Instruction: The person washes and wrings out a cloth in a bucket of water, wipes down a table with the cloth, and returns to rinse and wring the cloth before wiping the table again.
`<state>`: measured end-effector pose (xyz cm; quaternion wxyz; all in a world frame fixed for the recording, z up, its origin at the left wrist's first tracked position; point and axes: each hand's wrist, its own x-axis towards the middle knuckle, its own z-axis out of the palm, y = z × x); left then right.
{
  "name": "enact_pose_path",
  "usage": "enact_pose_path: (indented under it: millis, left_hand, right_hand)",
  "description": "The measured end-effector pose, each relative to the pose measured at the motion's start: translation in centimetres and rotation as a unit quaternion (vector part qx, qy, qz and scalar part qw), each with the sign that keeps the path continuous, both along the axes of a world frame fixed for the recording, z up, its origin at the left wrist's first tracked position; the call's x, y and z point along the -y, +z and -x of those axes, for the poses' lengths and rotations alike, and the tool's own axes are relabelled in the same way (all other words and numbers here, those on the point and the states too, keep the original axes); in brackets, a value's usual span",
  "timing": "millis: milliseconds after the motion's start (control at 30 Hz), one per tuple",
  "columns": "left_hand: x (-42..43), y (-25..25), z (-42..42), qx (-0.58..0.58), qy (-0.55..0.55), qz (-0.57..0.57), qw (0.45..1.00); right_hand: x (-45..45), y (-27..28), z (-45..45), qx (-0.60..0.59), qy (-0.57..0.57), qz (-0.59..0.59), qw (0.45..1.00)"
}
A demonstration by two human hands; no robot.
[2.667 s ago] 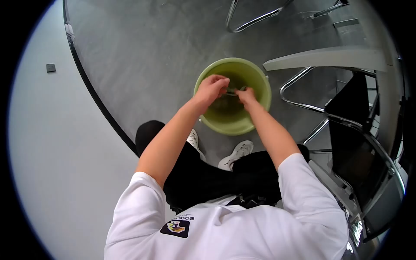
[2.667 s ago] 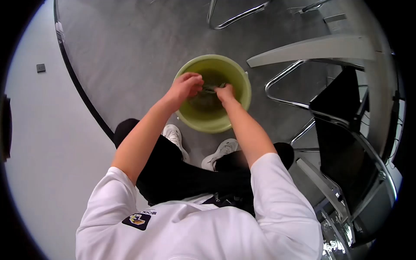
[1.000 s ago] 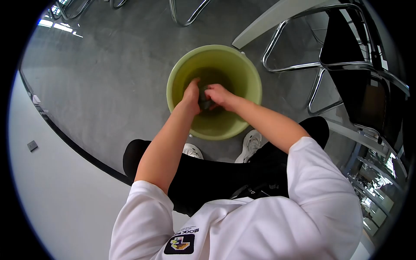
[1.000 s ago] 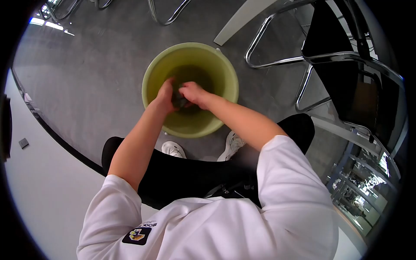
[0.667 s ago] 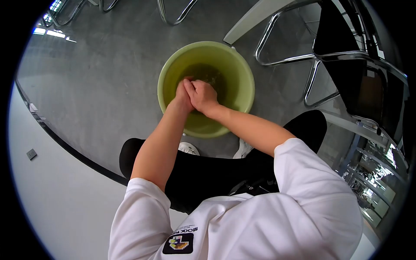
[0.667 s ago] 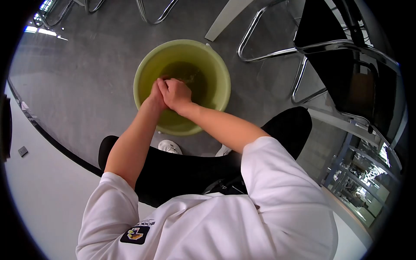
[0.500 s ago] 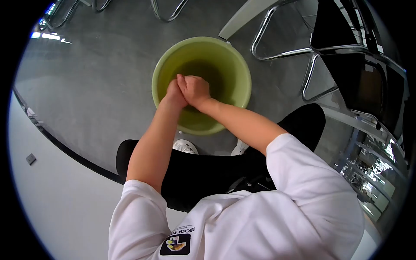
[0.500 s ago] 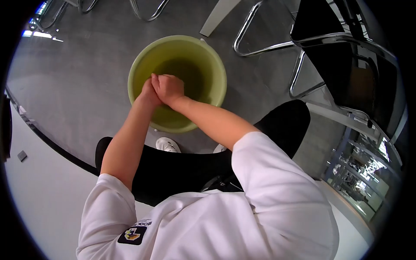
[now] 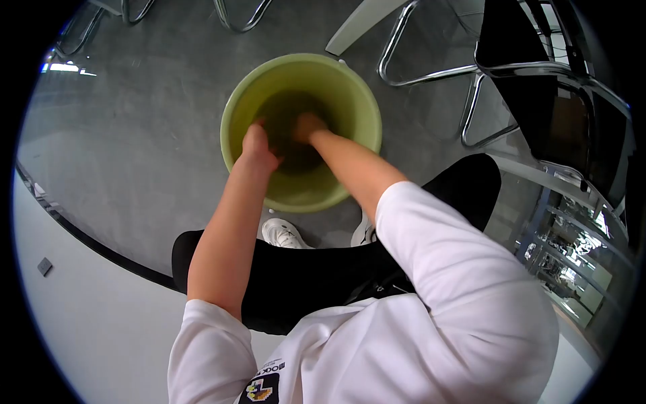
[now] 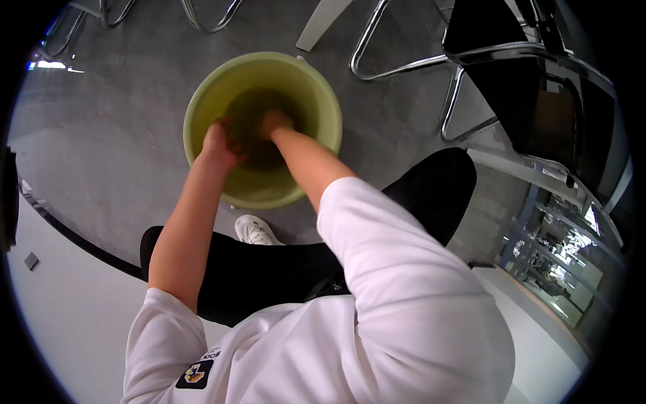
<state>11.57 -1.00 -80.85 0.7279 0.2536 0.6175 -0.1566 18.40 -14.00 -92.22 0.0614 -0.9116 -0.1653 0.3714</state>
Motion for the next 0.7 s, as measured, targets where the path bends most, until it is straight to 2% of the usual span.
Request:
enact_pose_path:
  millis: [33, 67, 100, 167, 200, 233, 267, 300, 333, 367, 433, 500, 533, 567, 633, 700]
  left_hand:
    - [-0.1, 0.0, -0.1, 0.002, 0.003, 0.000, 1.000]
    - [-0.2, -0.1, 0.0, 0.000, -0.004, 0.000, 1.000]
    - [-0.2, 0.0, 0.0, 0.000, -0.015, 0.000, 1.000]
    - [-0.1, 0.6, 0.1, 0.021, -0.033, 0.006, 0.999]
    - [-0.3, 0.9, 0.0, 0.041, -0.047, 0.010, 0.998]
    - [-0.3, 0.4, 0.2, 0.042, -0.048, 0.012, 0.998]
    - [-0.2, -0.6, 0.4, 0.078, -0.011, 0.062, 0.995]
    - [-0.2, -1.1, 0.5, 0.115, 0.026, 0.112, 0.987]
    - [-0.1, -0.8, 0.5, 0.115, 0.026, 0.115, 0.986]
    - [-0.1, -0.3, 0.4, 0.083, 0.050, 0.140, 0.985]
    - [0.2, 0.2, 0.4, 0.052, 0.070, 0.170, 0.982]
    - [-0.1, 0.2, 0.3, 0.151, 0.043, 0.170, 0.973]
    - [-0.4, -3.2, 0.6, 0.234, 0.039, 0.226, 0.945]
    - [-0.5, -4.9, 0.8, 0.234, 0.037, 0.227, 0.945]
    - [-0.8, -7.1, 1.6, 0.322, 0.019, 0.201, 0.925]
    - [-0.7, -7.7, 1.8, 0.363, 0.009, 0.190, 0.912]
  right_hand:
    - [0.0, 0.8, -1.0, -0.061, -0.078, -0.001, 0.995]
    - [-0.1, -1.9, -0.5, -0.061, -0.080, -0.002, 0.995]
    - [0.2, -7.4, 0.8, 0.035, -0.020, 0.046, 0.998]
    - [0.4, -8.4, 0.9, 0.135, 0.038, 0.097, 0.985]
    - [-0.3, -4.7, 0.6, -0.005, -0.016, 0.024, 1.000]
    - [-0.9, -0.7, 0.6, -0.146, -0.070, -0.048, 0.986]
    - [-0.9, 2.9, 0.5, -0.144, -0.071, -0.046, 0.986]
    - [-1.0, 6.3, 0.5, -0.230, -0.194, -0.158, 0.940]
    - [-1.1, 9.2, 0.9, -0.308, -0.312, -0.264, 0.859]
    - [-1.5, 11.6, 1.4, -0.307, -0.314, -0.262, 0.860]
    - [-1.8, 14.7, 2.1, -0.330, -0.303, -0.372, 0.813]
    - [-2.2, 14.5, 3.5, -0.119, -0.168, -0.390, 0.898]
    - [-2.5, 13.6, 4.2, 0.006, -0.130, -0.371, 0.919]
    - [-2.9, 12.9, 4.8, 0.008, -0.132, -0.370, 0.919]
    - [-4.1, 11.7, 6.1, 0.134, -0.187, -0.358, 0.905]
    - [-4.5, 10.8, 5.9, 0.137, -0.188, -0.369, 0.900]
